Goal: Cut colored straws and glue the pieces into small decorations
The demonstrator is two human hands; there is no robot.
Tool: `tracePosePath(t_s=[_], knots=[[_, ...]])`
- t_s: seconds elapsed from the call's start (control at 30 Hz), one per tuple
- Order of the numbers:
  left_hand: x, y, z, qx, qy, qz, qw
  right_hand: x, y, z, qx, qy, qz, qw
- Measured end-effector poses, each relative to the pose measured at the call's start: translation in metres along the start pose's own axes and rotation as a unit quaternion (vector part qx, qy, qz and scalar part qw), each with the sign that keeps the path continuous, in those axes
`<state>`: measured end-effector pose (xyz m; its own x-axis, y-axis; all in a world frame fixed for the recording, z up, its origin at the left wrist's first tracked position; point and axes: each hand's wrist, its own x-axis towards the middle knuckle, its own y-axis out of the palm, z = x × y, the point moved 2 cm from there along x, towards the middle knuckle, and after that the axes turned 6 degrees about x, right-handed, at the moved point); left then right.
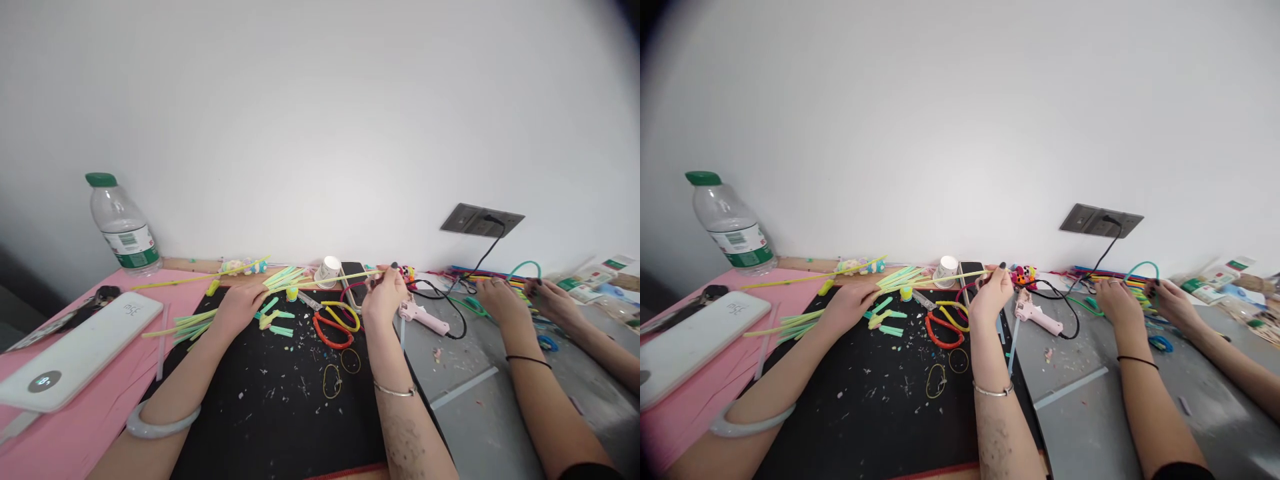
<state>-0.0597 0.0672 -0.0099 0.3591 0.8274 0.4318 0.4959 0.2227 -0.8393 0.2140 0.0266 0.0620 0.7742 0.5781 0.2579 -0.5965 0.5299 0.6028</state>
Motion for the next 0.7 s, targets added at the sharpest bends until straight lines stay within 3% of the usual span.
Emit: tracePosePath(t_s=[0.2, 0.37, 0.53, 0.6, 0.7], knots=[[-0.001, 0.0, 0.0, 0.022, 0.015, 0.003, 1.0, 0.021, -0.016, 0.022, 0.039, -0.028, -0.058, 0.997], [-0.002, 0.0, 0.004, 0.015, -0.005, -0.029, 0.999, 0.031, -0.032, 0.03, 0.05, -0.048, -0.09, 0.994], [-0.002, -0.008, -0.005, -0.043, -0.009, -0.114, 0.992, 0.021, -0.026, 0.022, 0.068, 0.037, -0.031, 0.997], [-0.001, -0.012, -0.016, -0.098, -0.027, -0.108, 0.989, 0.012, -0.018, 0.017, 0.09, 0.083, -0.005, 0.992], [-0.003, -0.015, -0.036, -0.251, -0.11, -0.044, 0.961, -0.008, -0.009, 0.01, 0.115, 0.152, 0.039, 0.981]])
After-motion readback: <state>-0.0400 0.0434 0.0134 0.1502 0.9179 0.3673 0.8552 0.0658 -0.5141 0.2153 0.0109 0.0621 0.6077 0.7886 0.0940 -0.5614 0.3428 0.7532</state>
